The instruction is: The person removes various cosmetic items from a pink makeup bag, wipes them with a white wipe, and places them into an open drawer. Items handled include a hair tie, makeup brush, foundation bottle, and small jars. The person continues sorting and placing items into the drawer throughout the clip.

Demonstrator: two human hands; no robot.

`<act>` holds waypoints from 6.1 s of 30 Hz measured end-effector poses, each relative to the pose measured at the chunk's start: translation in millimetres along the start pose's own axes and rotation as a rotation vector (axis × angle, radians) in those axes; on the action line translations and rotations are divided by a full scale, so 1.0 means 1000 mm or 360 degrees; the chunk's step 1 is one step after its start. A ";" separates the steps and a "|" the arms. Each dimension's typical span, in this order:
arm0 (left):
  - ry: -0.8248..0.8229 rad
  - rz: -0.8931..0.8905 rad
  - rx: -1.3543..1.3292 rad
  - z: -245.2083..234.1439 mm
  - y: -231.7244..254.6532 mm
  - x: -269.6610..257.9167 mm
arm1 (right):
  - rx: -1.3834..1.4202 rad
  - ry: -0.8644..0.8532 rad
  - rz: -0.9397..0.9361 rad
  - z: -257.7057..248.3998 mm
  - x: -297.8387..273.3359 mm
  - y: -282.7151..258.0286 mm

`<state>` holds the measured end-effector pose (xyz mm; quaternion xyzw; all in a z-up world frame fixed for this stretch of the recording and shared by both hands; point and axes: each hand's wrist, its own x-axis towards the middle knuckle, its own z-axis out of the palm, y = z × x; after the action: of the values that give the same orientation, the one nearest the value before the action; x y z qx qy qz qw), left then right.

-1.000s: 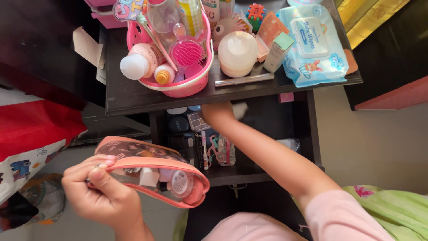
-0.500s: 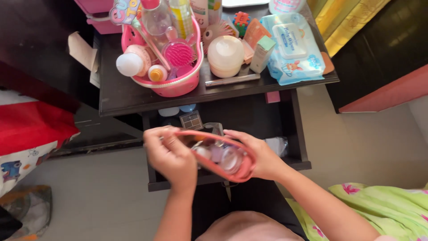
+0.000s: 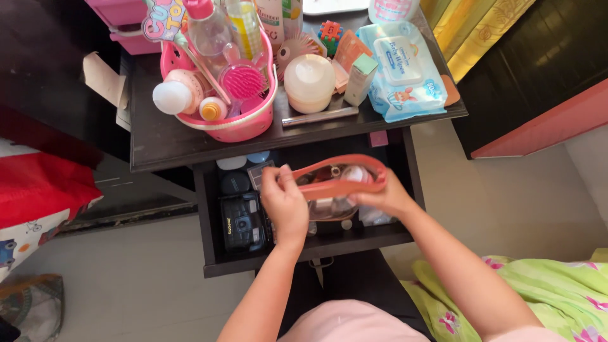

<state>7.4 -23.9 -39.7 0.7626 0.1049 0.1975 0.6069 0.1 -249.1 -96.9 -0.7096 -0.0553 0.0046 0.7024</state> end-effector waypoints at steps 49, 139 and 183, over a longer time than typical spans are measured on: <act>-0.0711 0.0577 -0.0122 -0.050 0.041 0.004 | -0.1196 -0.0246 -0.0637 0.087 0.032 -0.188; -0.0497 -0.0949 -0.1064 -0.013 -0.044 0.015 | -0.0565 -0.0158 0.0468 0.001 -0.001 -0.047; -0.0880 -0.0126 0.0276 -0.001 -0.111 0.090 | -0.1050 0.0651 0.0588 -0.010 0.107 0.026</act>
<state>96.8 39.6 -131.6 0.8319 -0.0183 -0.0513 0.5522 109.7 -250.1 -115.4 -0.8806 0.2146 -0.0285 0.4216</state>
